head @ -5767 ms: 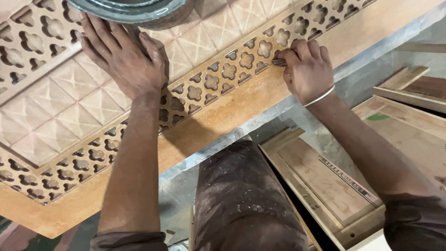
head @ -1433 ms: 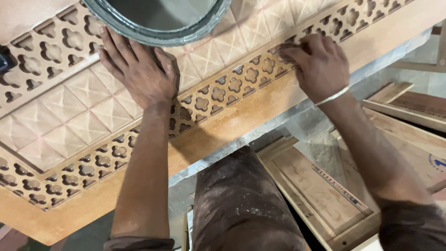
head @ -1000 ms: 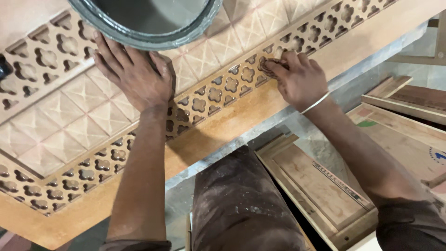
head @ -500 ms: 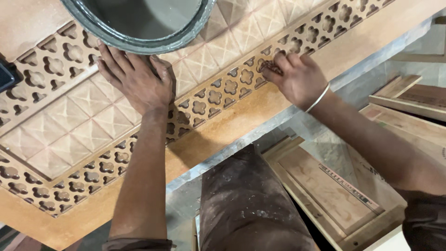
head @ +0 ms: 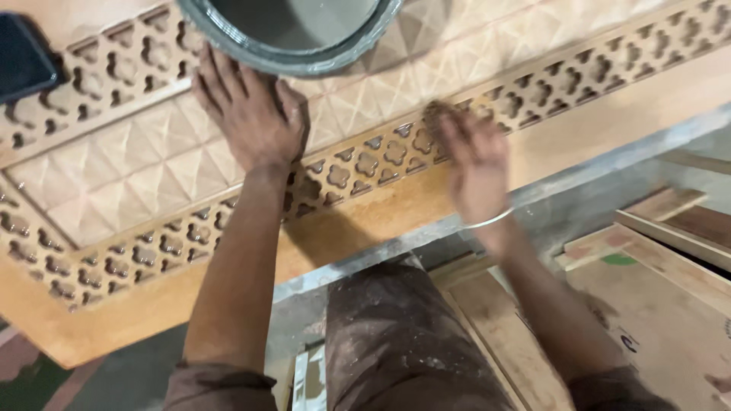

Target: The person uses a small cloth to apply a liquid finish to the carved border of a wooden panel. They repeatedly dip the cloth into a metal container and rub the finish into the intricate cutouts along the panel's edge.

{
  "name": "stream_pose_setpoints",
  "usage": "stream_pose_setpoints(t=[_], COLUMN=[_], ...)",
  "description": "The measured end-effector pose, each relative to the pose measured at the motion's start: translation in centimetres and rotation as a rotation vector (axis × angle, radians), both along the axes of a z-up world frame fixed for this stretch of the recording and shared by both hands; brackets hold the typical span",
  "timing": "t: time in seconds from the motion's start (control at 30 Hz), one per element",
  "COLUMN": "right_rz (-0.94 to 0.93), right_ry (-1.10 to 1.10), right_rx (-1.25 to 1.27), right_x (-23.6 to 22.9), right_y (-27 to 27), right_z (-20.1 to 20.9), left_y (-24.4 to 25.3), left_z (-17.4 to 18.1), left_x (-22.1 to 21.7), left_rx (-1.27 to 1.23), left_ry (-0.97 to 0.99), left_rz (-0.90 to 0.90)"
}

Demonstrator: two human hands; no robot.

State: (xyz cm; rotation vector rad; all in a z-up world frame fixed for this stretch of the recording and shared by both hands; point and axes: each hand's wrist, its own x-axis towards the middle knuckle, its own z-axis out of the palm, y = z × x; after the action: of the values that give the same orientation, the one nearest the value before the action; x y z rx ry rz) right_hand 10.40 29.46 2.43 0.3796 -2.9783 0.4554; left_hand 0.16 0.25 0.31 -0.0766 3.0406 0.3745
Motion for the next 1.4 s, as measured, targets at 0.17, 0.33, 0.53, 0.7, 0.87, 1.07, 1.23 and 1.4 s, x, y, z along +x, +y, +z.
stream_pose_setpoints(t=[0.17, 0.33, 0.53, 0.7, 0.87, 1.07, 1.23, 1.4], right_rz=[0.324, 0.373, 0.098, -0.050, 0.210, 0.313, -0.003, 0.075], right_ry=[-0.299, -0.390, 0.184, 0.060, -0.316, -0.176, -0.113, -0.076], right_rx=[-0.057, -0.234, 0.122, -0.551, -0.064, -0.087, -0.060, -0.217], right_x=[2.6, 0.5, -2.7, -1.9, 2.8, 2.5, -3.1, -2.0], right_y=[-12.8, -8.5, 7.1, 0.0, -19.4, -21.6, -4.2, -8.6], right_z=[1.1, 1.1, 1.3, 0.2, -0.5, 0.1, 3.0, 1.9], left_y=[0.1, -0.1, -0.2, -0.9, -3.3, -7.8, -9.2, -10.2], left_z=[0.4, -0.5, -0.8, -1.5, -1.2, 2.1, 1.9, 1.5], left_x=[-0.6, 0.1, 0.1, 0.3, -1.4, -4.4, -4.6, -4.7], left_rx=[-0.042, -0.034, -0.009, 0.034, 0.251, 0.291, 0.294, 0.331], left_ry=[0.019, 0.030, 0.056, 0.021, 0.231, -0.333, -0.101, 0.050], left_rz=[-0.070, -0.084, -0.062, -0.076, -0.097, -0.038, -0.305, -0.431])
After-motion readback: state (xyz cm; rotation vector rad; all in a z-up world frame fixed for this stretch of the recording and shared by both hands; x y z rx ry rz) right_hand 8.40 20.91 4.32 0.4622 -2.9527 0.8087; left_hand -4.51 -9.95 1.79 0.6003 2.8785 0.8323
